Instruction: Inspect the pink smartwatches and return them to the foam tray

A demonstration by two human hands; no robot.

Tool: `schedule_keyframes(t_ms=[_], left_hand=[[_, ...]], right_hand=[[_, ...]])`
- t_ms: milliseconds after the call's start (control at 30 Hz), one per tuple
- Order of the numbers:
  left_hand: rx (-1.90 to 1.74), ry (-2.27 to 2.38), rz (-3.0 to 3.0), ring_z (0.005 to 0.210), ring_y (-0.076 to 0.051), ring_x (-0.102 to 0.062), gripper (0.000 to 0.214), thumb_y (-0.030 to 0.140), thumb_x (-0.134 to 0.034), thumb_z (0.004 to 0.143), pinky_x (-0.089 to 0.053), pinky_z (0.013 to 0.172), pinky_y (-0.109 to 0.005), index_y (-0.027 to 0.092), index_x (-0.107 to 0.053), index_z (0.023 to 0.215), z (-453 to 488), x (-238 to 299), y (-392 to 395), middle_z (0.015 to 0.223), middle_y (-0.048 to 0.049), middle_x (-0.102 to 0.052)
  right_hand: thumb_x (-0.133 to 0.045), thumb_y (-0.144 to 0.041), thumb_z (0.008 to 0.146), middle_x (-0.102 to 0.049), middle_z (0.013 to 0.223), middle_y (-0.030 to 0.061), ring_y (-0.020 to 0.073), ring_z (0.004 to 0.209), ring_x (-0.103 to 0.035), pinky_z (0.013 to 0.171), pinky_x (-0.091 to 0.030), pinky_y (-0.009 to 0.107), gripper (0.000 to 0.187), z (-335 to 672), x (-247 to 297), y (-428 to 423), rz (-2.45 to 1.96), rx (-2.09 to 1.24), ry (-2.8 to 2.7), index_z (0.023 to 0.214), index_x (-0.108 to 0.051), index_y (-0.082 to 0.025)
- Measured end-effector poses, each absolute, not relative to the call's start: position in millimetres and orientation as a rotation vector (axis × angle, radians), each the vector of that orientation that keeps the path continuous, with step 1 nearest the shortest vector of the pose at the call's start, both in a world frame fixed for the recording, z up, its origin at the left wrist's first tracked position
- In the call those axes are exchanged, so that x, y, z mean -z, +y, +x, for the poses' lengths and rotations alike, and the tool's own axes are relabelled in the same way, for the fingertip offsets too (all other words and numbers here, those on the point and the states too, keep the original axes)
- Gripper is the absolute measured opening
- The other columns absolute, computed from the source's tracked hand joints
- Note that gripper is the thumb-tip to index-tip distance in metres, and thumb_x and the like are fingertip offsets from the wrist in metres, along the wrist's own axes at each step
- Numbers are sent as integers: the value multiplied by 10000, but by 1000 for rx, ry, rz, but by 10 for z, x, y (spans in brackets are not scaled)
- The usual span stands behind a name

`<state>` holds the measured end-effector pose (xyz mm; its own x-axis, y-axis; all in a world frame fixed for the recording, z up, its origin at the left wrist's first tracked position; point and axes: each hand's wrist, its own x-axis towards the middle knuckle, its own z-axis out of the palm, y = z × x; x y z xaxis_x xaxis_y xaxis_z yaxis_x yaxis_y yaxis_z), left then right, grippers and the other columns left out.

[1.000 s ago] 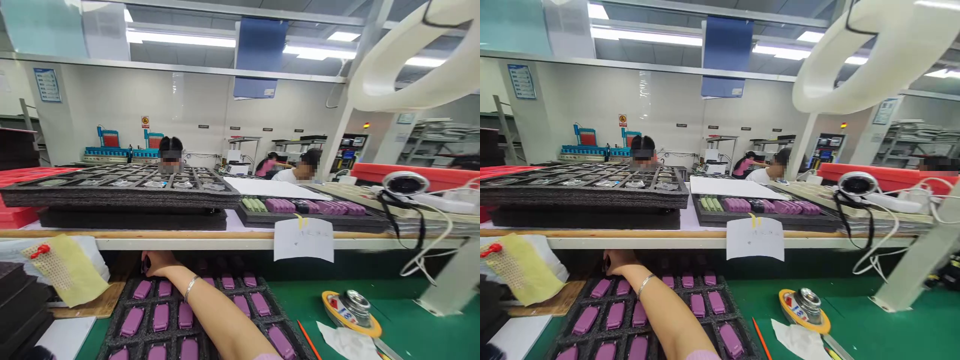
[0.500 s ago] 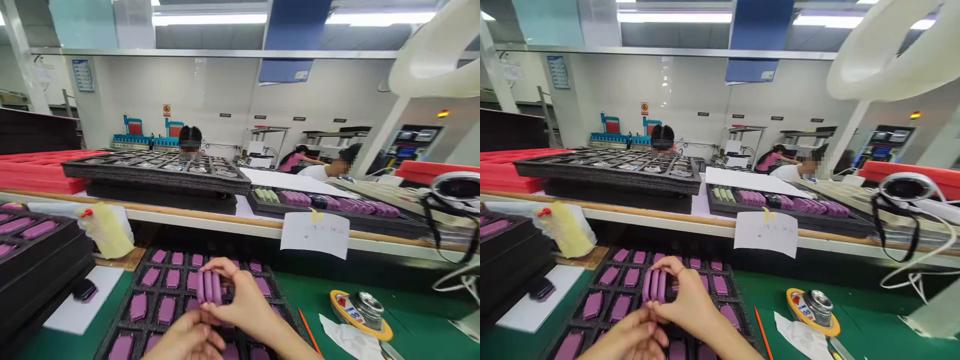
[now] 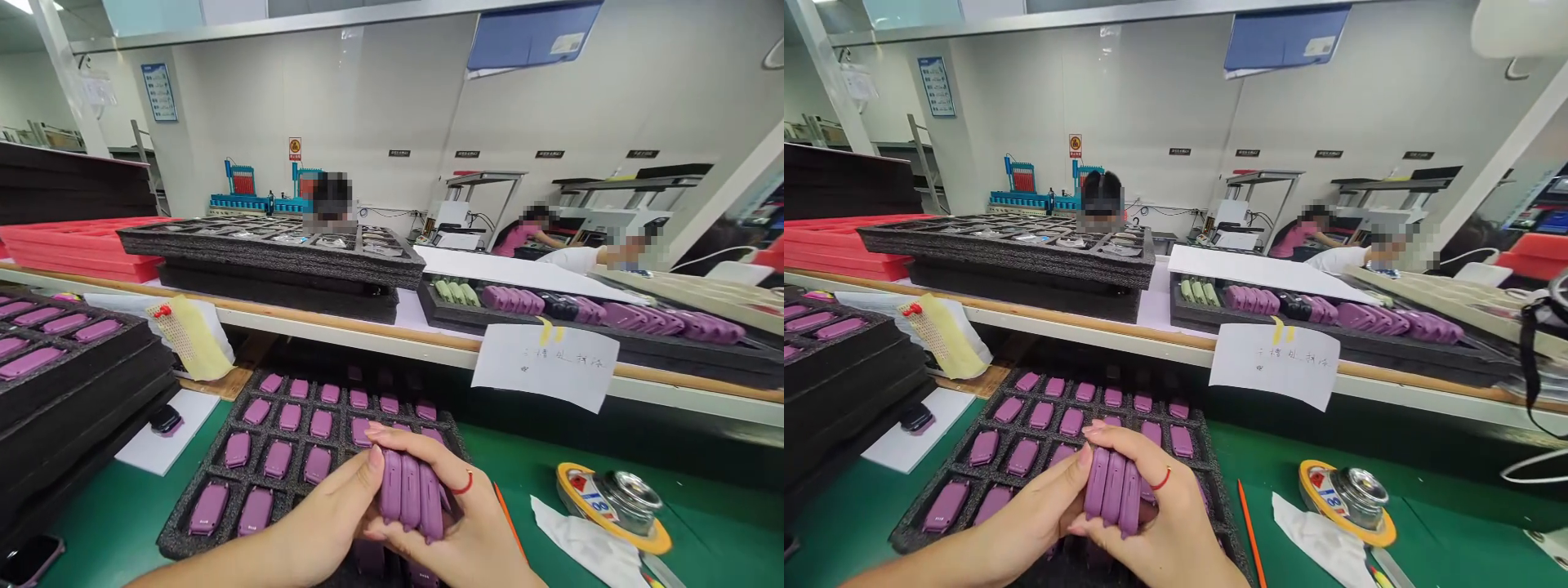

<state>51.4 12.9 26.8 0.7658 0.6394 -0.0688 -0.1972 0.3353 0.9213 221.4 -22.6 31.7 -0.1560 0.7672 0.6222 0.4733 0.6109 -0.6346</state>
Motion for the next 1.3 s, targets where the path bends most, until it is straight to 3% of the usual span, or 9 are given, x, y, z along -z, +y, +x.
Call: schedule_keyframes(t_ms=[167,300,467,633,867,1033,1167,1300], left_hand=[[-528,542,1190,1000,-199,-560,731,771,-454,899,-441,936,-339,183,-605,1305,465,-331,142,1210,-92,-612],[-515,568,1240,853,-159,-494,745,812,-486,849,-425,892,-309,178,-651,1203,434,-424,148,1000,-41,-584],[-510,528,1200,710,-110,-411,653,752,-549,868,-384,698,-252,144,-653,1080,408,-426,169,806,20,-487],[-505,521,1103,777,-118,-513,669,724,-651,822,-394,692,-234,132,-625,1133,394,-386,195,867,-5,-559],[-513,462,1049,666,-89,-546,576,641,-670,866,-424,598,-192,132,-642,1136,427,-379,265,826,-11,-594],[-507,441,1021,596,-74,-520,534,629,-667,874,-381,514,-157,145,-650,1099,433,-376,279,752,6,-574],[-515,404,1050,630,-90,-535,542,636,-660,874,-401,534,-173,132,-654,1073,456,-342,293,788,-14,-586],[-509,364,1180,534,-62,-446,556,660,-702,821,-350,480,-169,125,-643,963,473,-316,294,676,24,-541]], right_hand=[[-765,-6,622,-737,1255,-21,195,1097,-737,957,-601,244,796,2163,-300,-218,-972,-435,-1772,1294,-559,-378],[-790,-87,693,-732,1259,-6,197,1113,-731,950,-604,230,830,2146,-299,-236,-933,-412,-1787,1398,-462,-378],[-784,-210,806,-728,1263,12,214,1116,-729,1022,-583,303,843,2153,-320,-263,-971,-360,-1832,1497,-335,-386],[-760,-311,864,-736,1241,30,226,1112,-731,1014,-595,326,808,2158,-322,-271,-965,-296,-1836,1531,-306,-365],[-770,-252,840,-737,1245,12,228,1150,-713,1062,-571,352,908,2136,-324,-280,-980,-317,-1869,1573,-244,-363],[-753,-309,868,-737,1248,18,237,1178,-699,1070,-564,360,915,2137,-296,-255,-980,-313,-1884,1593,-197,-349],[-746,-315,875,-741,1239,16,236,1185,-695,1065,-567,364,921,2130,-291,-246,-973,-311,-1893,1601,-178,-343],[-760,-299,858,-739,1249,11,221,1154,-712,1051,-578,343,970,2099,-264,-230,-980,-291,-1938,1609,-148,-355]])
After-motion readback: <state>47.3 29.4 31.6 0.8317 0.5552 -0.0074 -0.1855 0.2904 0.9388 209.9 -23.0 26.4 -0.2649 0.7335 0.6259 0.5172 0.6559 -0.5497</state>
